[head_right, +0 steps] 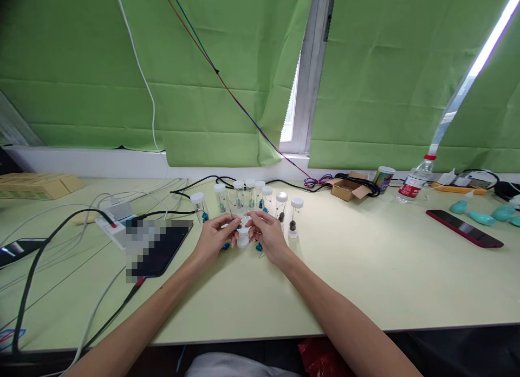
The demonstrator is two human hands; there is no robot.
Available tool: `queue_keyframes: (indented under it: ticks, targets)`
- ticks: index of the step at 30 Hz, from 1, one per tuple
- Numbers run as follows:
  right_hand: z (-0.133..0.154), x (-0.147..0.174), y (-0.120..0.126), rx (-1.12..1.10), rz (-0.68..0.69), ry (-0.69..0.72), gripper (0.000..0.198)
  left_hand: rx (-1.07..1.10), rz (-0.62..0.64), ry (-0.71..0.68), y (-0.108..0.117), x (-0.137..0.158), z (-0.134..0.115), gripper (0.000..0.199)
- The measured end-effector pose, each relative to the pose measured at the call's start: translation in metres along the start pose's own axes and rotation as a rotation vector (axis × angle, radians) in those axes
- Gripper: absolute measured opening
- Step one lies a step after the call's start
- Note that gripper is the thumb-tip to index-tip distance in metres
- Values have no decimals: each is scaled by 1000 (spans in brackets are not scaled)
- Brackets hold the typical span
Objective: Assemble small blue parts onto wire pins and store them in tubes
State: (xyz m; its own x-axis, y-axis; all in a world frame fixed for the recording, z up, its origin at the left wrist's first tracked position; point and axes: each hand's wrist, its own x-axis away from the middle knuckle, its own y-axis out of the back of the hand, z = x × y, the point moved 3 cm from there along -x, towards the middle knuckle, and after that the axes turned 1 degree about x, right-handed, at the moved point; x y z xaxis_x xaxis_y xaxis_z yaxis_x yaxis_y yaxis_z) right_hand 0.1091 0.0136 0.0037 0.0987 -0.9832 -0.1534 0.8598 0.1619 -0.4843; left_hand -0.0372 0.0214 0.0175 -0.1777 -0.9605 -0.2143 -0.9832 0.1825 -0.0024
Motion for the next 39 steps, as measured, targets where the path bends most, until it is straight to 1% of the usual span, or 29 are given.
queue_keyframes:
  ticks: [3, 10, 21, 30, 39]
  targets:
    - [0, 0, 0, -51, 36, -10, 30, 27, 14, 12, -1, 0, -1, 36]
    - [-1, -2, -1, -134, 43, -27, 31, 19, 32, 20, -2, 1, -2, 34]
    - [-7, -5, 4, -149, 38, -60, 36, -113, 59, -54, -2, 1, 0, 33]
    - [-5, -4, 3, -149, 17, -93, 40, -116, 83, -57, -2, 2, 1, 34]
    - [-5, -4, 2, -152, 23, -91, 40, -127, 57, -55, -1, 1, 2, 35]
